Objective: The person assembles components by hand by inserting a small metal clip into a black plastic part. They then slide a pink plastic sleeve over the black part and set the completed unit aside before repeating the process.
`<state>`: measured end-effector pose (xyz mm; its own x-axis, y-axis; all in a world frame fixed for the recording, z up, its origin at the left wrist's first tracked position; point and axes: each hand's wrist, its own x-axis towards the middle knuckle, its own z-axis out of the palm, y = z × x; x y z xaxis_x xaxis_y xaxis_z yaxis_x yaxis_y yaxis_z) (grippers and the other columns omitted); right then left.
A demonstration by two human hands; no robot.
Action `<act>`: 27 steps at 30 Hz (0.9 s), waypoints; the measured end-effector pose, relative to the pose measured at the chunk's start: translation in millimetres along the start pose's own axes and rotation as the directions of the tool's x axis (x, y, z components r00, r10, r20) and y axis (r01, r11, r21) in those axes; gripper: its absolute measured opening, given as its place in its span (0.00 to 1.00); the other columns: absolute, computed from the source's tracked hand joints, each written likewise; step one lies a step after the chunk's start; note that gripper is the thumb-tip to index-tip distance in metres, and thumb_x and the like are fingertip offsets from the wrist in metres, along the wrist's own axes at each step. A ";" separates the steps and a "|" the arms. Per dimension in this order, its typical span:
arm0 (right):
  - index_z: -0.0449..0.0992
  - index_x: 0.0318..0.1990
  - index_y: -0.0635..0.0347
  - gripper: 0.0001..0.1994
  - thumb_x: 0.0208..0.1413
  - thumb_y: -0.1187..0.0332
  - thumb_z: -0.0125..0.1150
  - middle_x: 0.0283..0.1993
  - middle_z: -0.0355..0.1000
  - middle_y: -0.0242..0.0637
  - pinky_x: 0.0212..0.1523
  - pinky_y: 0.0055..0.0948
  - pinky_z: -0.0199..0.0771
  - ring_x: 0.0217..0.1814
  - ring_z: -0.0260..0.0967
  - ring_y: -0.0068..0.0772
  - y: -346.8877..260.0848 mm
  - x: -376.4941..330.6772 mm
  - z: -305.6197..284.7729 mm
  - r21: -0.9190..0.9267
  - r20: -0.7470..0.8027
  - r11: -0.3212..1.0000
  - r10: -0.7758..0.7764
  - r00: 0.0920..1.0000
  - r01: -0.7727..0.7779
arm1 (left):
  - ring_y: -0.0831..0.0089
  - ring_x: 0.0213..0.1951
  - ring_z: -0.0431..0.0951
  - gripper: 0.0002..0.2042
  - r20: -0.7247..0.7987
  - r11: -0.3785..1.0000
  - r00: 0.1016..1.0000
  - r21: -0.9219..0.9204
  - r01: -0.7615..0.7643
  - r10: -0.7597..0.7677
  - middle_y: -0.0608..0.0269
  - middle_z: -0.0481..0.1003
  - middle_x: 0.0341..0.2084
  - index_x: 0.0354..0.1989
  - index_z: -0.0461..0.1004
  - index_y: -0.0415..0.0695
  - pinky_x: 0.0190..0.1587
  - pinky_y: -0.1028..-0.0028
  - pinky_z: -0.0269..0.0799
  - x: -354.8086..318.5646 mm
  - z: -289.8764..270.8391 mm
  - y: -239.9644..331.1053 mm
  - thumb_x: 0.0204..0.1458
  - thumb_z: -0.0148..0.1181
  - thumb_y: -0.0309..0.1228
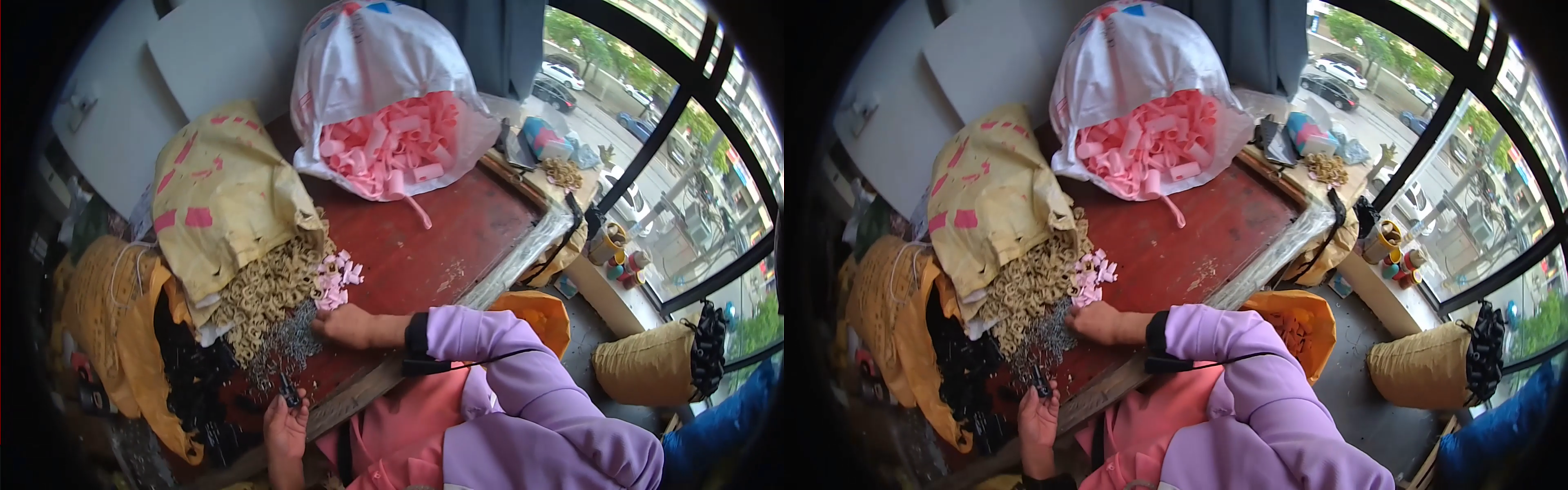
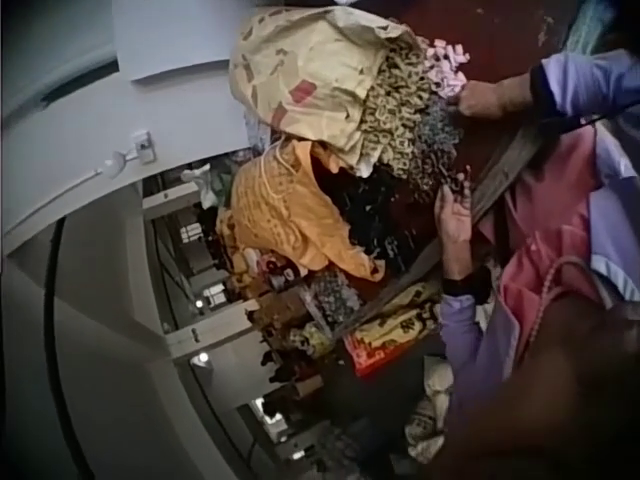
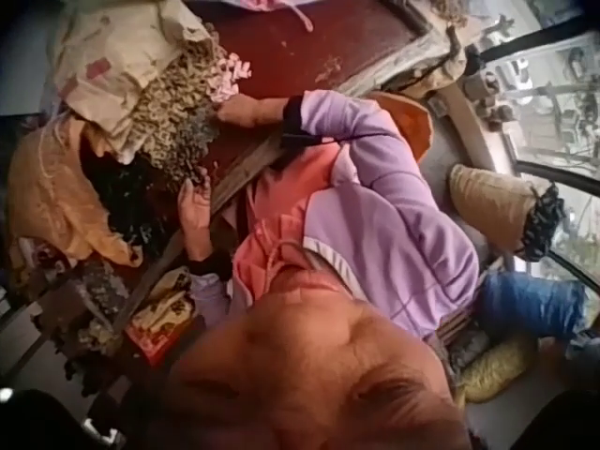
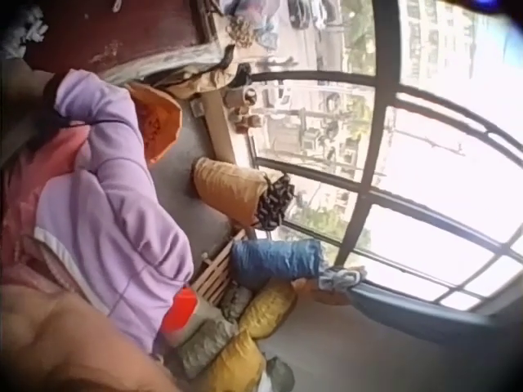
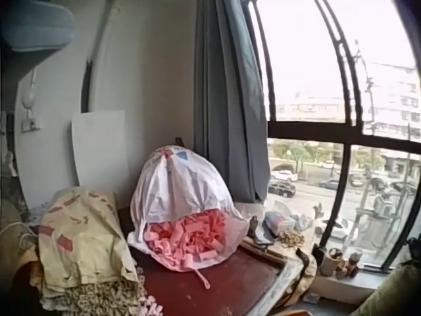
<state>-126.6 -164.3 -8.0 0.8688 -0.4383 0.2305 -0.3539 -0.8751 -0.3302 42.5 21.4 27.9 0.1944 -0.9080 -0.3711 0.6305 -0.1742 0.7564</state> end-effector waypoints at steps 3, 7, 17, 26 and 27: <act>0.62 0.34 0.61 0.10 0.41 0.71 0.46 0.30 0.64 0.42 0.22 0.34 0.69 0.24 0.68 0.39 3.3 -4.8 -5.2 -0.045 -0.061 0.999 0.018 0.998 -0.021 | 0.71 0.32 0.73 0.12 0.007 1.000 1.000 -0.030 0.003 -0.003 0.52 0.70 0.34 0.40 0.64 0.35 0.35 0.79 0.71 0.9 -2.8 2.3 0.52 0.44 0.30; 0.62 0.34 0.63 0.09 0.42 0.71 0.46 0.28 0.64 0.42 0.18 0.33 0.68 0.22 0.67 0.38 13.3 -1.0 4.6 -0.148 0.020 0.989 0.028 0.999 -0.024 | 0.71 0.34 0.73 0.10 -0.042 0.993 0.999 -0.113 0.022 -0.027 0.54 0.71 0.34 0.39 0.65 0.36 0.36 0.78 0.71 6.1 -15.5 2.5 0.51 0.46 0.30; 0.64 0.27 0.62 0.07 0.42 0.70 0.54 0.23 0.63 0.41 0.24 0.35 0.65 0.25 0.65 0.43 12.2 10.2 -12.9 0.145 0.070 0.984 0.099 0.993 -0.108 | 0.72 0.34 0.73 0.10 -0.004 0.981 0.998 -0.185 0.061 -0.063 0.55 0.71 0.34 0.39 0.66 0.38 0.35 0.79 0.71 6.7 -33.7 13.4 0.51 0.46 0.30; 0.68 0.24 0.63 0.04 0.43 0.72 0.55 0.23 0.65 0.40 0.23 0.31 0.64 0.23 0.64 0.39 14.7 28.1 -26.4 0.237 0.165 0.961 0.103 0.981 -0.141 | 0.72 0.34 0.73 0.12 0.028 0.966 0.997 -0.247 0.075 -0.071 0.55 0.71 0.34 0.42 0.65 0.38 0.36 0.79 0.71 8.1 -47.4 18.7 0.52 0.45 0.30; 0.68 0.25 0.64 0.03 0.43 0.74 0.55 0.22 0.65 0.40 0.23 0.28 0.63 0.21 0.64 0.35 14.6 30.9 -27.1 0.230 0.127 0.965 0.099 0.987 -0.126 | 0.73 0.33 0.73 0.12 0.018 0.967 0.998 -0.245 0.064 -0.061 0.55 0.71 0.34 0.42 0.64 0.37 0.35 0.80 0.71 6.4 -48.7 19.0 0.52 0.45 0.30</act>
<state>-114.4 -196.2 19.2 0.8665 -0.4929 0.0789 -0.3712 -0.7420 -0.5583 92.4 30.8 13.6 0.1415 -0.9024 -0.4070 0.8063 -0.1335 0.5763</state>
